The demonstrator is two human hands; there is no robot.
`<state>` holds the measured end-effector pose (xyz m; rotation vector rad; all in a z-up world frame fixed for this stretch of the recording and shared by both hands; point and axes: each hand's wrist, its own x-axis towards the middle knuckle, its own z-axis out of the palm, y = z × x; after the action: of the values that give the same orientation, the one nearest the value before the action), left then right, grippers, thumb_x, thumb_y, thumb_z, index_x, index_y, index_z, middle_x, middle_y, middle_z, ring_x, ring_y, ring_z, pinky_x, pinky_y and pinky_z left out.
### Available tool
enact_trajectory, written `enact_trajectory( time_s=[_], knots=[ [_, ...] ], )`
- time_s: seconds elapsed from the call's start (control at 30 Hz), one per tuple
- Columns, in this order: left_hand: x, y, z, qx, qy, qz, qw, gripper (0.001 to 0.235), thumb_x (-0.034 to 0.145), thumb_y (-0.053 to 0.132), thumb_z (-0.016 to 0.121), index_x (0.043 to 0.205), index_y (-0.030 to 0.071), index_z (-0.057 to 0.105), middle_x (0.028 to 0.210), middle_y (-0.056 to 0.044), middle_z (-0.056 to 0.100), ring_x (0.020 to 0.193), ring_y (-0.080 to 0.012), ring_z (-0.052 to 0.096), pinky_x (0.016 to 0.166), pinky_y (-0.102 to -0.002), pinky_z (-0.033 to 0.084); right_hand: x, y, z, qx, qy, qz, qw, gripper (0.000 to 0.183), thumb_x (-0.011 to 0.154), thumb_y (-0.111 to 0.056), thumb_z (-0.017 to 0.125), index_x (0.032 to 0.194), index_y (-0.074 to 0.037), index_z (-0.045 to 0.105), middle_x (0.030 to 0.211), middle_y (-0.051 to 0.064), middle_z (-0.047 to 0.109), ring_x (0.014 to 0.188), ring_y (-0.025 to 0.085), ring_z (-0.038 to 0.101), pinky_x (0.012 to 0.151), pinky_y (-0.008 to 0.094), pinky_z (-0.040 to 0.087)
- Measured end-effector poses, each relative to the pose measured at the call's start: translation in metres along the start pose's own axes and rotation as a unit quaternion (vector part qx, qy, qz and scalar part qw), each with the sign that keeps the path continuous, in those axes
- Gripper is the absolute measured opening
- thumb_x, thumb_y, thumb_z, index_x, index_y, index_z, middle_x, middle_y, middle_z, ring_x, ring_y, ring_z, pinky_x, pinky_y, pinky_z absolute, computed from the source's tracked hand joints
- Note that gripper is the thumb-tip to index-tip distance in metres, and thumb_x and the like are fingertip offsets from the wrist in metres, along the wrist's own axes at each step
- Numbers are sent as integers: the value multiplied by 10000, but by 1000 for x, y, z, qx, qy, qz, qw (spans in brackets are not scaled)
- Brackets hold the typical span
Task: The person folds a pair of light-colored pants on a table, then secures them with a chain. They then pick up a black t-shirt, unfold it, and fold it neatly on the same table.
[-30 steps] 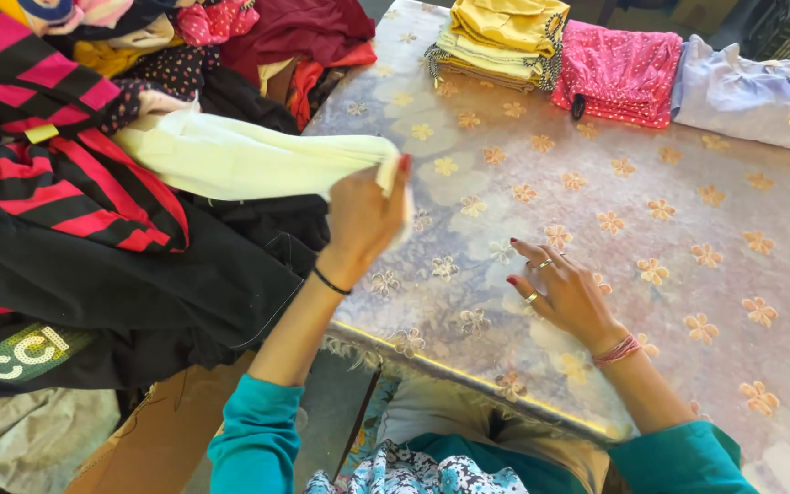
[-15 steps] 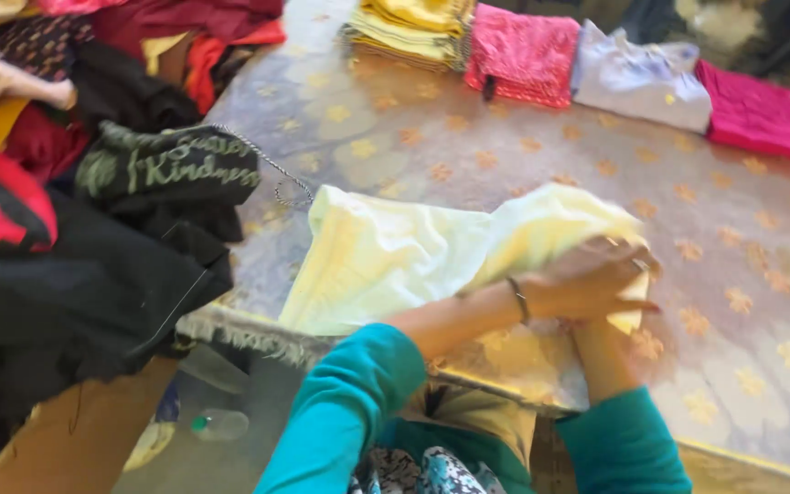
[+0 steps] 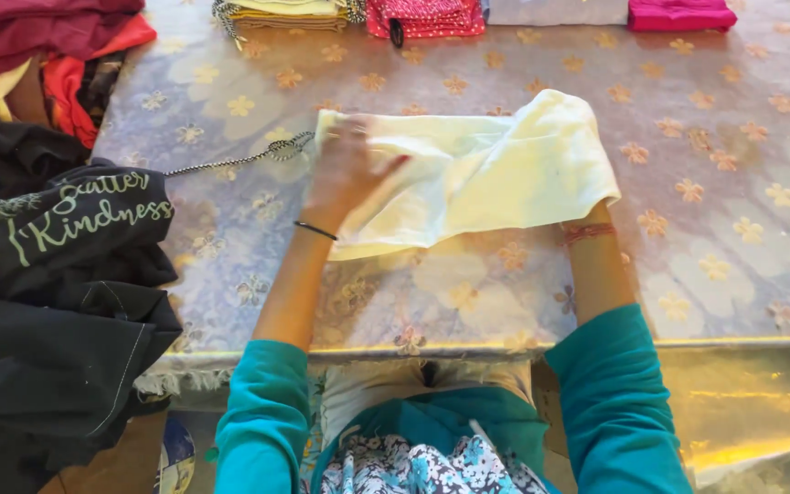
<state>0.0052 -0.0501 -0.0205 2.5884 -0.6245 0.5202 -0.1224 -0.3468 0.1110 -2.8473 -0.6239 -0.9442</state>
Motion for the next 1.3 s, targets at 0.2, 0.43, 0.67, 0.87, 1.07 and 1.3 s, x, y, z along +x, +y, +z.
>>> enact_trajectory(
  time_s=[0.2, 0.43, 0.67, 0.87, 1.07, 1.3],
  knots=[
    [-8, 17, -68, 21, -97, -299, 949, 941, 685, 671, 836, 1275, -17, 583, 1323, -227, 603, 1081, -394, 677, 898, -473, 558, -11, 9, 16, 93, 91, -7, 991, 163, 886, -201, 712, 1005, -105, 656, 1032, 109, 665, 1063, 324, 624, 980, 418, 483],
    [3, -32, -48, -205, -135, -248, 937, 576, 832, 465, 845, 1213, 78, 655, 1079, -123, 760, 962, -265, 757, 842, -384, 571, -12, 7, 17, 76, 101, -13, 992, 198, 838, -159, 746, 989, -72, 652, 1022, 129, 672, 1036, 339, 640, 947, 392, 490],
    [0, -54, -82, -683, 53, -192, 703, 439, 869, 85, 811, 1246, 102, 587, 1122, -42, 733, 964, -132, 716, 844, -308, 594, -33, 50, 69, 217, -5, 151, 964, 340, 874, -255, 722, 1106, -9, 683, 1074, 136, 715, 994, 307, 692, 923, 408, 531],
    [-9, -88, -81, -597, 163, -201, 759, 390, 859, 86, 826, 1198, 48, 636, 1095, -73, 754, 948, -166, 723, 850, -315, 593, -62, 95, 51, 449, 77, 262, 851, 488, 932, -366, 669, 1209, 36, 650, 1147, 157, 721, 1039, 298, 716, 956, 395, 571],
    [-18, -81, -93, -290, 124, -301, 900, 451, 888, 401, 836, 1090, 15, 719, 972, -98, 761, 865, -159, 688, 794, -334, 541, -76, 115, 52, 644, 145, 346, 667, 645, 989, -479, 620, 1312, 79, 615, 1219, 179, 726, 1084, 290, 741, 989, 385, 613],
    [-26, -105, -83, -322, 49, -294, 899, 511, 851, 403, 837, 1137, 2, 704, 985, -65, 773, 861, -137, 715, 788, -323, 558, -73, 110, 51, 452, 73, 599, 658, 711, 1012, -602, 625, 1320, 38, 651, 1017, 114, 702, 815, 220, 679, 731, 353, 538]
  ],
)
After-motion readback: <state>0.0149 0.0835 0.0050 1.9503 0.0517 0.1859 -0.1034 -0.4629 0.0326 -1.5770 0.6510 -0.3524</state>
